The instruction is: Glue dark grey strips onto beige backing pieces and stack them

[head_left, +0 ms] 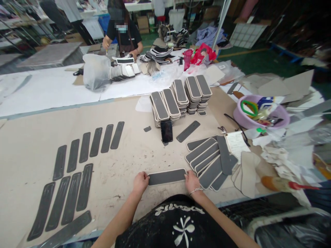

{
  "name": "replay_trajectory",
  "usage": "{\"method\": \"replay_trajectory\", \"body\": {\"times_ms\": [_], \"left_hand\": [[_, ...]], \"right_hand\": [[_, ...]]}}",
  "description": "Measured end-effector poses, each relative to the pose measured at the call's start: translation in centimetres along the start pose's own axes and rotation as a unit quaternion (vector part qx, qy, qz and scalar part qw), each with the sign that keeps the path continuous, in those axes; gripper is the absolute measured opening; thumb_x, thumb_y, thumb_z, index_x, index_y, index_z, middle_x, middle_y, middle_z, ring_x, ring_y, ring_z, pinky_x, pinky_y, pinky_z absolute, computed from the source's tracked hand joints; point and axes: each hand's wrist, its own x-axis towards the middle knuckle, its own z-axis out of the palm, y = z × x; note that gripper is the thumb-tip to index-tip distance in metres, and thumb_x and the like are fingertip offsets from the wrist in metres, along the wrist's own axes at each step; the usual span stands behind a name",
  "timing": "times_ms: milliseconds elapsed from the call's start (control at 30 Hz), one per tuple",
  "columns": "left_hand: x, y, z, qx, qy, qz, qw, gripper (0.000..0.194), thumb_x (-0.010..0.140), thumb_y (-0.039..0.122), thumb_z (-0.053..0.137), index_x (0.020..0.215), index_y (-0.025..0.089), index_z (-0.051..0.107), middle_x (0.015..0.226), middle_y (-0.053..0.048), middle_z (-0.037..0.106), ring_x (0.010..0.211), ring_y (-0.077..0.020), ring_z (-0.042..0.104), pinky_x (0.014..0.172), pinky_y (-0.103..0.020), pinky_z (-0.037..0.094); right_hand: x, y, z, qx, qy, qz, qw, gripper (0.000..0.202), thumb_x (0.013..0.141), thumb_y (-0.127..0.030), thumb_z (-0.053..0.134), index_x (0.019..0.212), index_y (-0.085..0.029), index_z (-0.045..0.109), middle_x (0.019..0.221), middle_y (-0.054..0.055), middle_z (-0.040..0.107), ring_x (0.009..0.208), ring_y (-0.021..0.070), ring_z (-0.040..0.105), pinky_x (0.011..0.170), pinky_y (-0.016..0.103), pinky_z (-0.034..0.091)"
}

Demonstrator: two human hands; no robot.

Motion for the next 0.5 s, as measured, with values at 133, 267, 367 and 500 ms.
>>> {"method": "replay_trajectory", "body": {"times_ms": [133,267,367,500], "left_hand": [[-0.33,0.15,-0.16,0.004,0.004,0.004,1.0,0.01,0.075,0.025,0.057,0.068,0.018,0.054,0.071,-0.002,0.061,0.07,-0.0135,0.056,0.06,-0.022,0.033],[-0.62,0.28,-0.11,0.004,0.018,0.012,1.0,0.008,0.076,0.023,0.055,0.07,0.018,0.053,0.075,-0.003,0.06,0.073,-0.0145,0.056,0.063,-0.023,0.034],[-0.59,0.31,0.13,-0.002,0.024,0.009,1.0,0.009,0.076,0.023,0.054,0.069,0.018,0.052,0.074,-0.003,0.06,0.073,-0.0148,0.056,0.064,-0.023,0.034],[-0.39,-0.2,0.42,-0.023,0.036,-0.005,0.999,0.009,0.076,0.025,0.056,0.076,0.017,0.053,0.073,-0.002,0.06,0.072,-0.0143,0.057,0.064,-0.022,0.037]], "right_hand": [[0.05,-0.17,-0.22,-0.006,-0.003,0.005,1.0,0.023,0.087,-0.019,0.041,0.106,-0.01,0.051,0.097,0.014,0.064,0.089,0.0194,0.061,0.077,0.026,0.039],[0.17,-0.26,-0.38,-0.009,-0.003,0.008,1.0,0.022,0.086,-0.021,0.042,0.104,-0.011,0.051,0.094,0.013,0.064,0.086,0.0193,0.061,0.075,0.027,0.039],[0.41,-0.22,-0.32,-0.009,-0.001,0.009,1.0,0.02,0.085,-0.021,0.044,0.1,-0.011,0.052,0.092,0.012,0.064,0.086,0.0191,0.061,0.075,0.026,0.039],[0.74,-0.01,-0.14,-0.003,0.001,0.011,1.0,0.019,0.085,-0.024,0.045,0.098,-0.012,0.052,0.087,0.01,0.065,0.084,0.0194,0.061,0.074,0.027,0.039]]}}
